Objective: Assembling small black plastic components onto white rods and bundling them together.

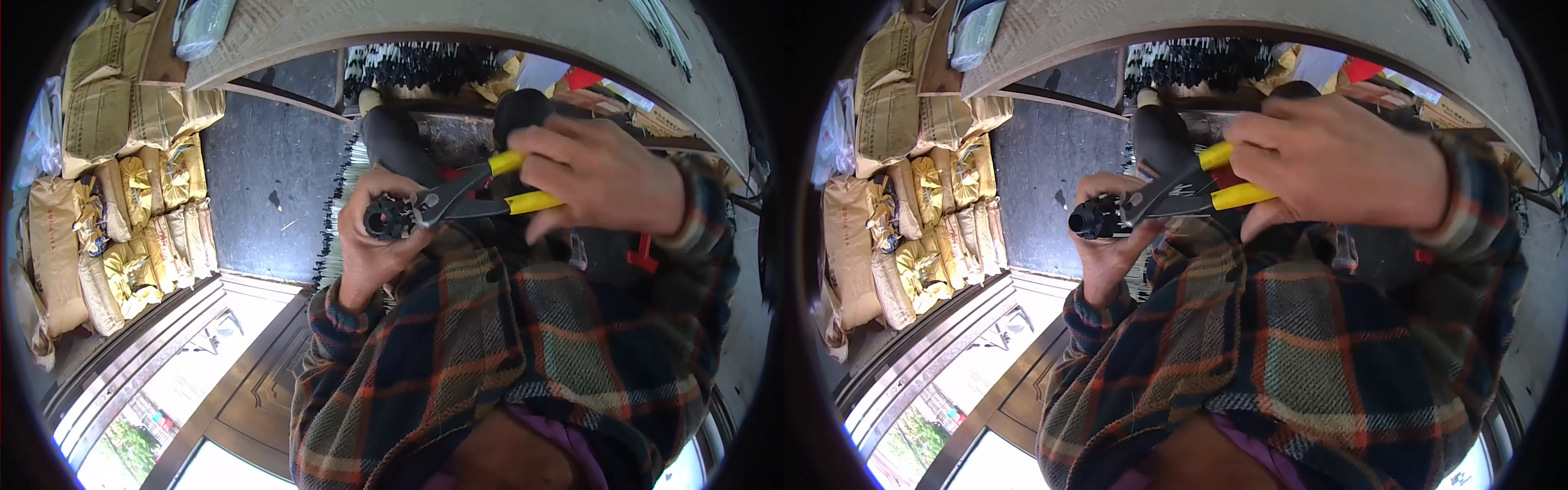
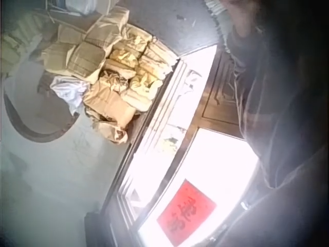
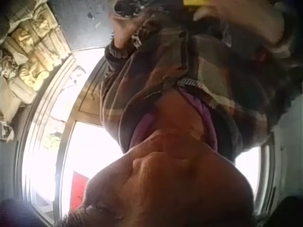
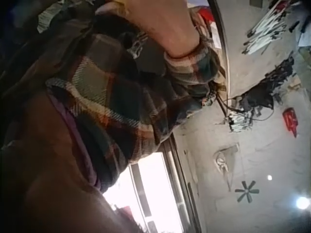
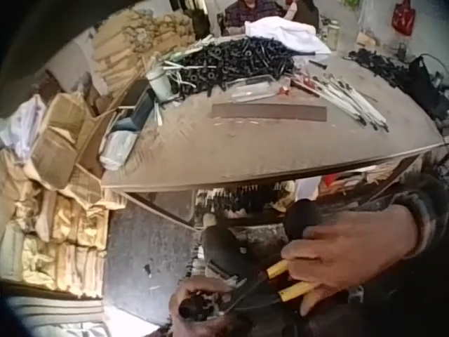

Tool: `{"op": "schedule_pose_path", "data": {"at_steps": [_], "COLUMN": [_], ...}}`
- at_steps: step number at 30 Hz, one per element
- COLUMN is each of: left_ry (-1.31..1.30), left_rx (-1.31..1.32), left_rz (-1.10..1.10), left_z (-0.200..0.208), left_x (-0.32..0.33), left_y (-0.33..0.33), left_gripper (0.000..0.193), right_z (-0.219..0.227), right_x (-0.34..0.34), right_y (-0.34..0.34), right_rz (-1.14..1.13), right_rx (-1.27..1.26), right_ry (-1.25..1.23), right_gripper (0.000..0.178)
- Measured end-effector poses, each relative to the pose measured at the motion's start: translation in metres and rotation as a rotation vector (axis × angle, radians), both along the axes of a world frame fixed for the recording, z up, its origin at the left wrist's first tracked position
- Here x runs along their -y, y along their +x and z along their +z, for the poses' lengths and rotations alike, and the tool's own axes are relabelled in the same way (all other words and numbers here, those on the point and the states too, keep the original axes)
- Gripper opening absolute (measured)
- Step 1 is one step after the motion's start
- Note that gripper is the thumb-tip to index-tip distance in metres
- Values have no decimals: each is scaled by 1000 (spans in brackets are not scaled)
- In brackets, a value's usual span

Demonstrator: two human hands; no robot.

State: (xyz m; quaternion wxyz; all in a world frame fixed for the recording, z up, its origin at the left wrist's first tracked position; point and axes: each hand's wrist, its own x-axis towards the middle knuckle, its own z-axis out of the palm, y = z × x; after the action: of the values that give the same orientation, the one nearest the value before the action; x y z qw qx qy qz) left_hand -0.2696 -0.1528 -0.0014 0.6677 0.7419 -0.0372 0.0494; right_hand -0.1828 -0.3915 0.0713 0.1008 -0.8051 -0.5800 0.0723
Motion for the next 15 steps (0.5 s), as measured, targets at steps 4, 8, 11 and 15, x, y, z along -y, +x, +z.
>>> {"op": "schedule_pose_path", "data": {"at_steps": [4,8,11,15], "left_ry": [-64,-57,-151,-106], "left_rx": [-80,180,178,100], "left_rz": [-310,-433,-277,-286], "left_z": [20,-4,-9,-6], "left_x": [-7,-19,-16,-14], "left_y": [10,14,16,15], "left_gripper": [58,61,59,60], "right_z": [-33,-48,-11,0], "right_x": [-1,-4,-5,1], "right_y": [26,3,-15,-30], "right_rz": [-94,-80,-142,-180], "right_rx": [-1758,-1986,-392,-267], "right_ry": [-206,1,209,100], "right_gripper": [30,52,79,56]}}
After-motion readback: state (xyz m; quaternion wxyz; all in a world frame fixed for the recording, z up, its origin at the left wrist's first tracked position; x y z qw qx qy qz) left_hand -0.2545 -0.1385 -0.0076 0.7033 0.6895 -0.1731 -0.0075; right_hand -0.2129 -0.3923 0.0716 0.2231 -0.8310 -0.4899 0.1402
